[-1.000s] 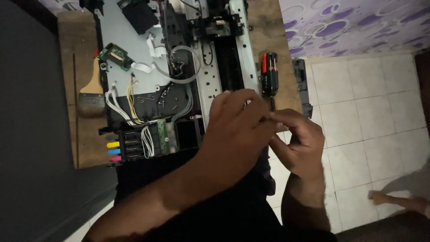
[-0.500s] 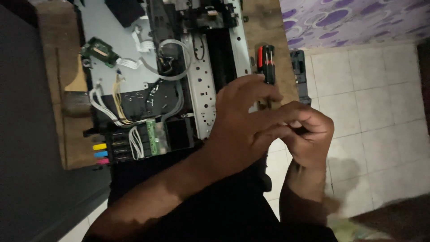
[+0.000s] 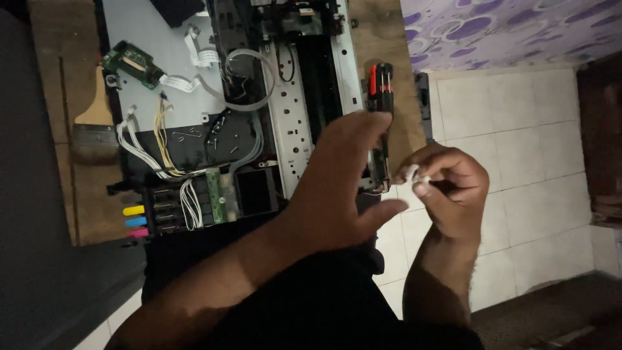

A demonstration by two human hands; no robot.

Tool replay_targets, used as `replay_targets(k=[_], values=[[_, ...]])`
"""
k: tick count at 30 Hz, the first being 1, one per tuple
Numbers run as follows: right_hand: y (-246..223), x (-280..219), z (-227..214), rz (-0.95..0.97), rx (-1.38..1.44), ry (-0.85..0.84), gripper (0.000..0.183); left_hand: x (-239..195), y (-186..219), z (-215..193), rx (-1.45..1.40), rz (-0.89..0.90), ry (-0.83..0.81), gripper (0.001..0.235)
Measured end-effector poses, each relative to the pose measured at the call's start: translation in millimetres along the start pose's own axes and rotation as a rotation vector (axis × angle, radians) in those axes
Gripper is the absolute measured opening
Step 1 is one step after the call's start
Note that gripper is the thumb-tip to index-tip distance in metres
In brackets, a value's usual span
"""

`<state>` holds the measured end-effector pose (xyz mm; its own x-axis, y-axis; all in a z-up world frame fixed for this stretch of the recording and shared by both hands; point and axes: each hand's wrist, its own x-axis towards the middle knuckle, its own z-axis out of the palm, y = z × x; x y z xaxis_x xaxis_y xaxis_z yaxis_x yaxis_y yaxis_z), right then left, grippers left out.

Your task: The person cleans the internal components of a disassembled printer using a paintbrush to remove dust. They then use a screwdriver to tighten screws on the printer's metal frame.

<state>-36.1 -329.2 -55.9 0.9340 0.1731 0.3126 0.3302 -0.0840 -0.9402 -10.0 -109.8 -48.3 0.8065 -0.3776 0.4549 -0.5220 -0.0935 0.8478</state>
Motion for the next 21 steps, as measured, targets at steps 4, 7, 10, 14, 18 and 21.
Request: replay_targets(k=[4, 7, 10, 14, 18, 21], values=[[4.1, -3.4, -11.2, -0.031, -0.143, 0.051, 0.009, -22.2, -1.8, 10.1, 0.435, -0.103, -0.190, 0.109], [7.4, -4.6, -15.3, -0.086, -0.234, 0.058, 0.009, -33.9, 2.7, 20.6, 1.129, -0.067, -0.166, 0.133], [5.6, -0.7, -12.0, -0.144, -0.272, -0.011, 0.004, -31.7, 3.7, 26.7, 1.345, -0.131, -0.101, 0.136], [2.8, 4.3, -2.9, -0.114, -0.339, -0.054, 0.006, -28.7, 0.8, 27.0, 1.286, -0.201, -0.051, 0.133], [0.8, 17.4, 9.3, -0.160, -0.495, -0.147, 0.009, -30.3, -7.2, 24.5, 1.296, -0.125, 0.039, 0.129], [0.3, 21.9, 19.1, -0.211, -0.563, -0.174, 0.008, -31.7, -10.7, 21.4, 1.289, -0.124, -0.019, 0.132]])
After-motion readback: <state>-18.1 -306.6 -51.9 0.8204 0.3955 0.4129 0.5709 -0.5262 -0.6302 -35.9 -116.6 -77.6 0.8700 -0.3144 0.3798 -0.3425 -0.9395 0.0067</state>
